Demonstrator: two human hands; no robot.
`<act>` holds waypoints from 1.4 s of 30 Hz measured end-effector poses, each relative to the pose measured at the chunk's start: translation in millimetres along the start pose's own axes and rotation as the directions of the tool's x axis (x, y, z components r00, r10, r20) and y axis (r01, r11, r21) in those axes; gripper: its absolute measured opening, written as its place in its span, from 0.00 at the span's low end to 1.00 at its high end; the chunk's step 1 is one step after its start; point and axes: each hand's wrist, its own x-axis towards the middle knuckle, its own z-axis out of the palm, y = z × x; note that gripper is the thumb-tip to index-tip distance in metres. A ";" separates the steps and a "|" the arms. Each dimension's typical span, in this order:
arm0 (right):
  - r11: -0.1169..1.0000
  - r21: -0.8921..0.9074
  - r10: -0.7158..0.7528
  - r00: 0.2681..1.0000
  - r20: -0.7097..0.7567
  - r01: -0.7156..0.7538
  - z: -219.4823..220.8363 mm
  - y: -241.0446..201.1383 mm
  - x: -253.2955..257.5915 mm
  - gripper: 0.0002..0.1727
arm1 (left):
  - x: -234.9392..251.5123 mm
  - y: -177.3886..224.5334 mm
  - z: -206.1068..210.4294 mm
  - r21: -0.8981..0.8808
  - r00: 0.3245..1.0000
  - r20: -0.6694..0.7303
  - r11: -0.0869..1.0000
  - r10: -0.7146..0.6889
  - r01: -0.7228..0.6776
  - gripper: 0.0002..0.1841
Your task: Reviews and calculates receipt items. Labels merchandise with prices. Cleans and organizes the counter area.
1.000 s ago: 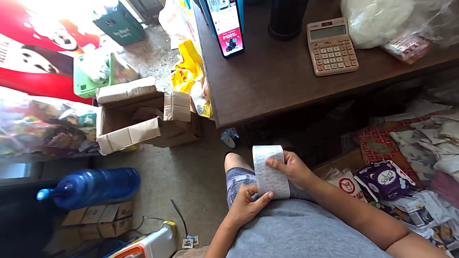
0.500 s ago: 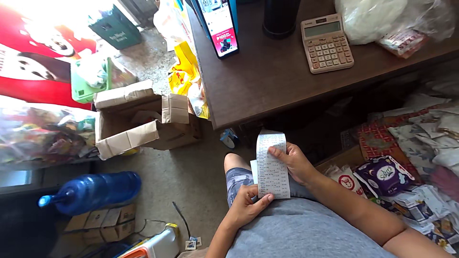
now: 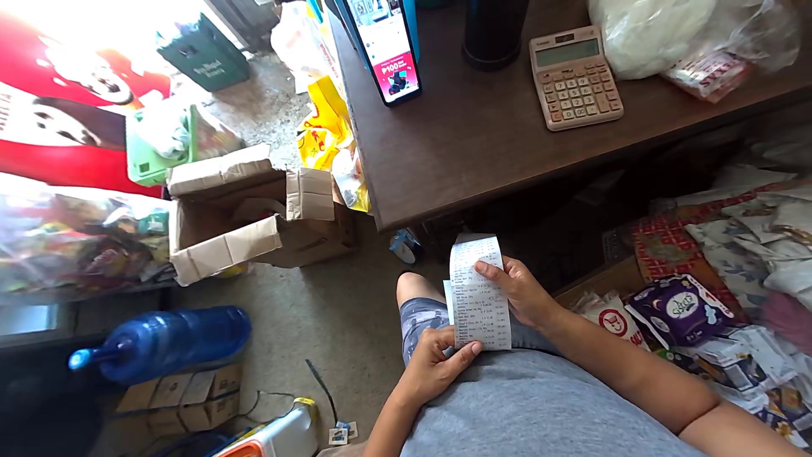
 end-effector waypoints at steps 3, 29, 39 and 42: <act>1.000 -0.006 -0.007 1.000 0.015 0.007 -2.0 1.5 0.1 0.12 | 0.0 -1.2 -0.2 0.002 1.000 -0.011 1.000 -0.003 0.003 0.10; 0.994 -0.108 -0.004 0.991 0.136 0.019 2.3 4.4 -3.7 0.06 | -1.3 -3.9 2.1 -0.018 0.995 -0.096 0.999 -0.032 0.031 0.09; 0.996 -0.090 0.000 0.993 0.122 0.011 3.4 5.6 -2.6 0.05 | -1.4 -3.5 2.2 -0.006 0.994 -0.101 0.999 -0.035 0.035 0.10; 0.991 -0.134 0.017 0.982 0.187 0.009 0.6 5.6 -3.7 0.07 | -1.6 -4.5 2.6 -0.009 0.992 -0.118 0.999 -0.034 0.033 0.10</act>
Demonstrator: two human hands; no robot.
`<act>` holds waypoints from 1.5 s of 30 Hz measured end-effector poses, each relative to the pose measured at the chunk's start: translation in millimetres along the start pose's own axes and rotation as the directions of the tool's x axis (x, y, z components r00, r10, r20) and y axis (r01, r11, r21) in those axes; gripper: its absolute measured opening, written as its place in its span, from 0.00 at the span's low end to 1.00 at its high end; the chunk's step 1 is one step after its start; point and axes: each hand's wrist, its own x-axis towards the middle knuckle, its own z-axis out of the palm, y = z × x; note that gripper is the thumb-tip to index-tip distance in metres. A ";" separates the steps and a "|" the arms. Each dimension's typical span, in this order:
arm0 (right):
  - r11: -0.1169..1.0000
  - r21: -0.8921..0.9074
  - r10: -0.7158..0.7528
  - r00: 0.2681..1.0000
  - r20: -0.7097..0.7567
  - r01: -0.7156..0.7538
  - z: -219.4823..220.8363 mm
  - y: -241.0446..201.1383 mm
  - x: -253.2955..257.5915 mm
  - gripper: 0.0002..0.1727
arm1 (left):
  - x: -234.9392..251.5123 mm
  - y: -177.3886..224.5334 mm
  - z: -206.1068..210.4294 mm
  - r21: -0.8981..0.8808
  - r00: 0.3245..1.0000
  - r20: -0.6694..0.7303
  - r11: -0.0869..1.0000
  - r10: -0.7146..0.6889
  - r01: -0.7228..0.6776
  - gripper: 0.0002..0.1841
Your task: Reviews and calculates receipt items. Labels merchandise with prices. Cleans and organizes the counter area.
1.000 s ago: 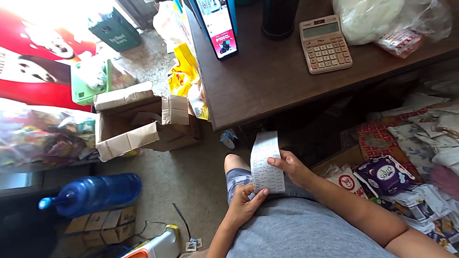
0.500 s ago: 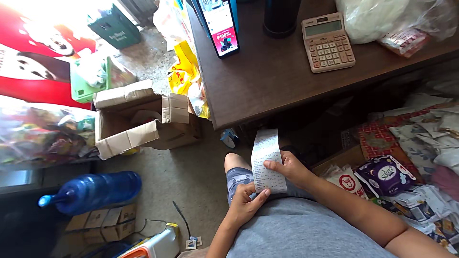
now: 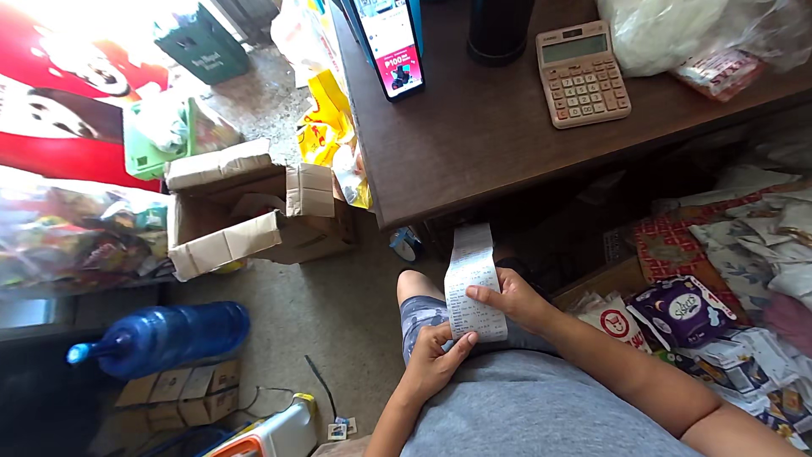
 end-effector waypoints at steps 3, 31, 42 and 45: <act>0.995 -0.096 -0.011 0.993 0.116 0.023 -3.5 5.8 -2.2 0.10 | -0.2 -1.5 0.4 0.012 0.999 -0.036 1.000 -0.009 0.009 0.10; 0.999 0.016 0.039 0.999 0.007 -0.039 0.4 0.4 -0.4 0.08 | 1.2 1.5 -0.2 -0.002 0.999 0.033 0.999 -0.037 0.037 0.09; 0.998 0.042 0.037 0.999 -0.005 -0.037 -0.1 -0.3 2.1 0.08 | 3.2 4.2 -1.8 0.001 0.997 0.056 0.999 -0.054 0.054 0.09; 0.998 0.047 0.036 0.999 -0.010 -0.035 0.1 0.0 2.8 0.08 | 3.7 3.9 -2.1 -0.002 0.997 0.056 0.999 -0.051 0.051 0.09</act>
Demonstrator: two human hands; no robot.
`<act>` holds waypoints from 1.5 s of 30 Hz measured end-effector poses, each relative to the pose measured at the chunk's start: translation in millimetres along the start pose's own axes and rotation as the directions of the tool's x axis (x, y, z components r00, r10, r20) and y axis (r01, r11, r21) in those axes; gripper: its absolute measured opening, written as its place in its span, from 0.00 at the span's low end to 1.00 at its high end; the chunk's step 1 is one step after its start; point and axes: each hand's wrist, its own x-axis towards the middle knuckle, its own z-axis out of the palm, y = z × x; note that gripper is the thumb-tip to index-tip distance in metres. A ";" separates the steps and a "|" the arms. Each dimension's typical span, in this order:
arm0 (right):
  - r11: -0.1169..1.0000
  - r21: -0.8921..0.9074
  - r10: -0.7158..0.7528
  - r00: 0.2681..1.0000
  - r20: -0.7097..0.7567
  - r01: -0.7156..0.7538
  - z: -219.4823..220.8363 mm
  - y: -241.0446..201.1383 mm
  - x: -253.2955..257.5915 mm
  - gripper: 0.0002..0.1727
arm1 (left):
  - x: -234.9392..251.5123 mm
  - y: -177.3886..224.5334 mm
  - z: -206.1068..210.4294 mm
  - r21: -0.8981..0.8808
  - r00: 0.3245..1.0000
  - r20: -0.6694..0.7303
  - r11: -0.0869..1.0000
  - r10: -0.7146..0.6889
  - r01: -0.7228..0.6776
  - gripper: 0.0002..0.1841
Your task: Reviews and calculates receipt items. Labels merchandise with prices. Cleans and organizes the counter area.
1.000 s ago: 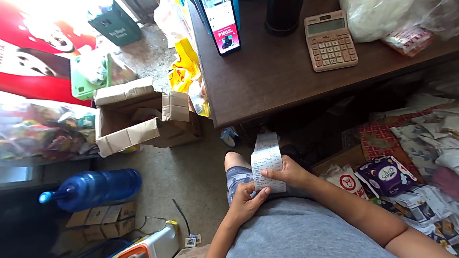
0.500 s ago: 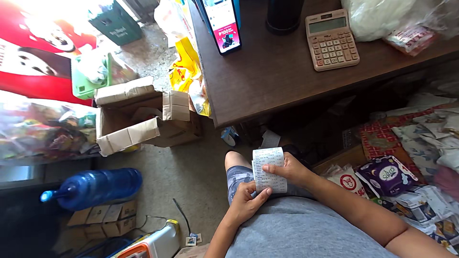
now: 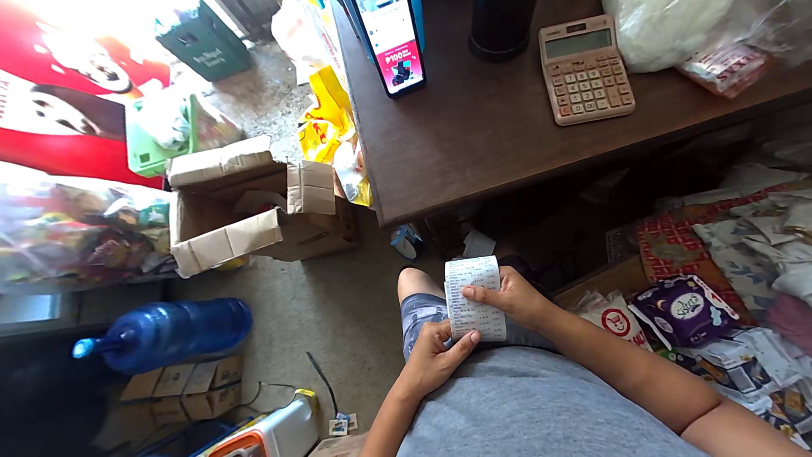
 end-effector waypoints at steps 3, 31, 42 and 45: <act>1.000 0.010 0.002 1.000 -0.009 -0.002 -0.3 -0.1 0.8 0.07 | 0.4 -0.1 0.2 -0.004 1.000 0.000 1.000 -0.010 0.010 0.09; 1.000 0.011 -0.014 1.000 -0.006 0.014 -3.5 2.3 1.7 0.06 | -0.8 -4.0 2.6 -0.006 1.000 -0.025 1.000 -0.019 0.019 0.09; 0.999 -0.001 -0.041 0.992 0.121 0.042 -9.1 7.8 0.5 0.12 | -0.3 -5.0 3.6 0.008 0.996 -0.089 1.000 -0.019 0.020 0.09; 0.999 0.020 -0.049 0.991 0.127 0.047 -7.8 9.3 0.1 0.18 | -0.2 -5.2 3.9 0.014 0.994 -0.106 1.000 -0.025 0.026 0.09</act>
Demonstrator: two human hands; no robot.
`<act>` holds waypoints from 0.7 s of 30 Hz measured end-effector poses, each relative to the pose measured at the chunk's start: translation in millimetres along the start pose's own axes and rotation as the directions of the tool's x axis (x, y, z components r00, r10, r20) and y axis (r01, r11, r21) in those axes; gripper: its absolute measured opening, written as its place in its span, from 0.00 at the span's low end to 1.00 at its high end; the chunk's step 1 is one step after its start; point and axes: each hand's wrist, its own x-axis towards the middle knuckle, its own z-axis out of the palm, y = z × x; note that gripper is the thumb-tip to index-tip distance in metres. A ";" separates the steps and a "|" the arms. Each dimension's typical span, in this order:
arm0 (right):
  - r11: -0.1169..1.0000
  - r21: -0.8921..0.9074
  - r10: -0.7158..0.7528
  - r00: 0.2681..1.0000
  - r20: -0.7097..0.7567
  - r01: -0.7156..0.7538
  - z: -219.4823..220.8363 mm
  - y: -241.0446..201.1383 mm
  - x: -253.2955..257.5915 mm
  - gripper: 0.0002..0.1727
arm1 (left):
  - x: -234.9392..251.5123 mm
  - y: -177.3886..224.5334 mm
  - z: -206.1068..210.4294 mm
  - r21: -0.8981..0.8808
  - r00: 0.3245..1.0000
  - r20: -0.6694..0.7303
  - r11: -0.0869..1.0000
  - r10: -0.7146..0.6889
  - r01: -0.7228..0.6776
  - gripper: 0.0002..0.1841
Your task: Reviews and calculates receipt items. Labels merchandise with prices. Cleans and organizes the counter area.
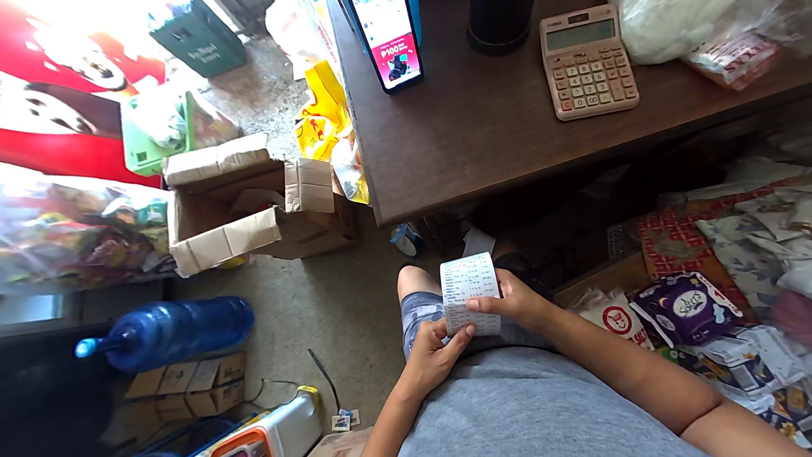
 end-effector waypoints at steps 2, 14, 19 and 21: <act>1.000 0.013 0.001 1.000 -0.005 -0.001 0.7 0.2 0.1 0.21 | -0.4 -0.1 -0.1 -0.002 1.000 0.000 1.000 -0.006 0.006 0.09; 1.000 0.020 -0.009 1.000 -0.021 0.009 2.3 0.3 0.6 0.17 | -0.2 0.7 1.0 0.001 0.999 -0.006 0.999 -0.038 0.038 0.10; 1.000 0.020 0.005 0.999 -0.041 -0.004 3.1 -0.2 0.6 0.16 | -0.1 0.1 0.8 -0.005 1.000 0.009 1.000 -0.024 0.024 0.09; 1.000 0.016 0.011 0.998 -0.064 -0.010 4.0 -1.6 1.0 0.16 | 0.2 0.5 0.7 -0.014 0.999 0.025 1.000 -0.025 0.025 0.09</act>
